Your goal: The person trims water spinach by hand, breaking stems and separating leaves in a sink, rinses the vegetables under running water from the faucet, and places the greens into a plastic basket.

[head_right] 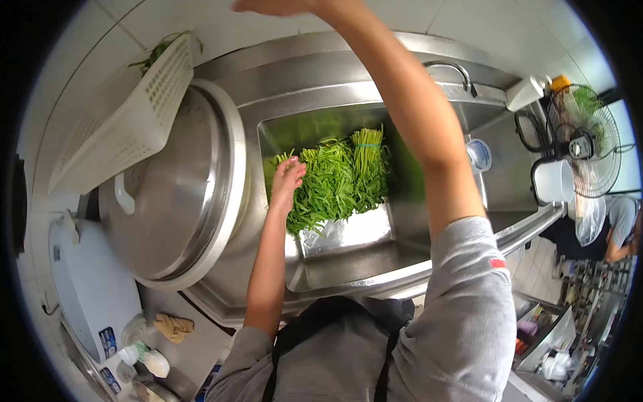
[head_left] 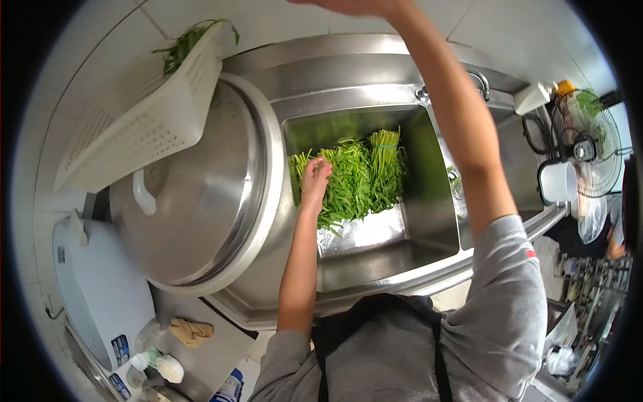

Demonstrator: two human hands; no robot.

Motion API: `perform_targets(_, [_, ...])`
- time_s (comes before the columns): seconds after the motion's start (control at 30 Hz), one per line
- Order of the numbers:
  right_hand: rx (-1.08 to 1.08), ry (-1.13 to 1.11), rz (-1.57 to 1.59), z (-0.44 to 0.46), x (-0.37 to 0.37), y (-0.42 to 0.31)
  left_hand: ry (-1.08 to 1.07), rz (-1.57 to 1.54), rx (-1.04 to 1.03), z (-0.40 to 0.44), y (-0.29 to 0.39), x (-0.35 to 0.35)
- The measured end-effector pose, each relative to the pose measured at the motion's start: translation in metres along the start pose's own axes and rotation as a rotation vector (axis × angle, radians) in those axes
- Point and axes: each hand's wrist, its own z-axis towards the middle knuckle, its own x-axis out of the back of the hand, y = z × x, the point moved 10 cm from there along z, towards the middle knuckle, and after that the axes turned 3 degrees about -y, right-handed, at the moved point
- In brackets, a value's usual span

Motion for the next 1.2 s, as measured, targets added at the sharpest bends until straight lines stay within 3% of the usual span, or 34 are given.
perform_targets(0.07, [-0.225,0.003,0.262,-0.073,-0.017,0.036,-0.03,0.066,0.068,0.007,-0.025,-0.003])
perform_targets(0.1, [-0.249,0.086,0.13,-0.107,-0.019,0.039,-0.054,0.096,0.109,0.007,-0.039,-0.005])
perform_targets(0.13, [-0.504,0.043,0.255,-0.148,-0.038,0.054,-0.074,0.126,0.148,0.008,-0.054,-0.006])
perform_targets(0.2, [-0.761,0.033,0.574,-0.242,-0.132,0.11,-0.029,0.225,0.141,0.016,-0.081,0.003])
perform_targets(0.23, [-0.956,-0.104,0.533,-0.291,-0.178,0.117,-0.006,0.329,0.148,0.021,-0.094,0.01])
perform_targets(0.3, [-1.016,-0.399,0.467,-0.352,-0.255,0.098,0.04,0.547,0.146,0.024,-0.117,0.023])
perform_targets(0.33, [-1.1,-0.56,0.529,-0.385,-0.302,0.087,0.016,0.504,0.226,0.016,-0.12,0.02])
perform_targets(0.37, [-0.965,-0.802,0.364,-0.397,-0.34,0.071,0.006,0.491,0.286,0.007,-0.117,0.017])
perform_targets(0.4, [-1.192,-0.658,0.526,-0.435,-0.377,0.068,-0.002,0.477,0.347,0.001,-0.118,0.016])
perform_targets(0.43, [-1.213,-0.666,0.401,-0.442,-0.393,0.059,0.012,0.502,0.359,0.001,-0.123,0.021])
perform_targets(0.47, [-1.472,-0.493,0.4,-0.478,-0.421,0.06,0.019,0.506,0.356,0.0,-0.123,0.024])
perform_targets(0.53, [-1.691,-0.292,0.391,-0.482,-0.405,0.038,0.025,0.513,0.347,0.0,-0.122,0.031])
perform_targets(0.6, [-1.635,-0.162,0.496,-0.49,-0.419,0.02,0.055,0.575,0.34,0.001,-0.127,0.042])
perform_targets(0.7, [-1.404,-0.121,0.269,-0.468,-0.399,-0.002,0.139,0.627,0.374,0.002,-0.137,0.055])
perform_targets(0.8, [-1.41,-0.144,0.218,-0.455,-0.38,-0.003,0.171,0.659,0.384,0.004,-0.158,0.068])
perform_targets(0.83, [-1.396,-0.045,0.09,-0.441,-0.354,0.001,0.112,0.713,0.349,0.01,-0.173,0.073])
perform_targets(0.87, [-1.357,0.07,0.045,-0.426,-0.336,0.005,0.182,0.829,0.261,0.015,-0.189,0.085])
perform_targets(0.93, [-1.203,0.168,0.11,-0.393,-0.332,0.007,0.139,1.007,0.232,0.009,-0.183,0.072])
perform_targets(1.0, [-1.147,0.06,0.449,-0.371,-0.381,0.003,0.077,1.086,0.118,-0.004,-0.148,0.041])
perform_targets(1.03, [-1.16,-0.022,0.418,-0.367,-0.399,-0.003,0.02,1.067,0.058,0.002,-0.18,0.047])
perform_targets(1.07, [-1.158,-0.097,0.398,-0.358,-0.42,-0.009,-0.058,1.036,0.145,-0.002,-0.178,0.037])
perform_targets(1.1, [-1.195,-0.21,0.392,-0.36,-0.439,-0.014,0.032,1.086,0.284,-0.012,-0.176,0.041])
perform_targets(1.17, [-1.33,-0.378,0.412,-0.371,-0.456,-0.021,-0.012,1.121,0.322,-0.023,-0.165,0.03])
perform_targets(1.2, [-1.289,-0.437,0.34,-0.363,-0.451,-0.026,-0.048,1.1,0.3,-0.024,-0.172,0.03])
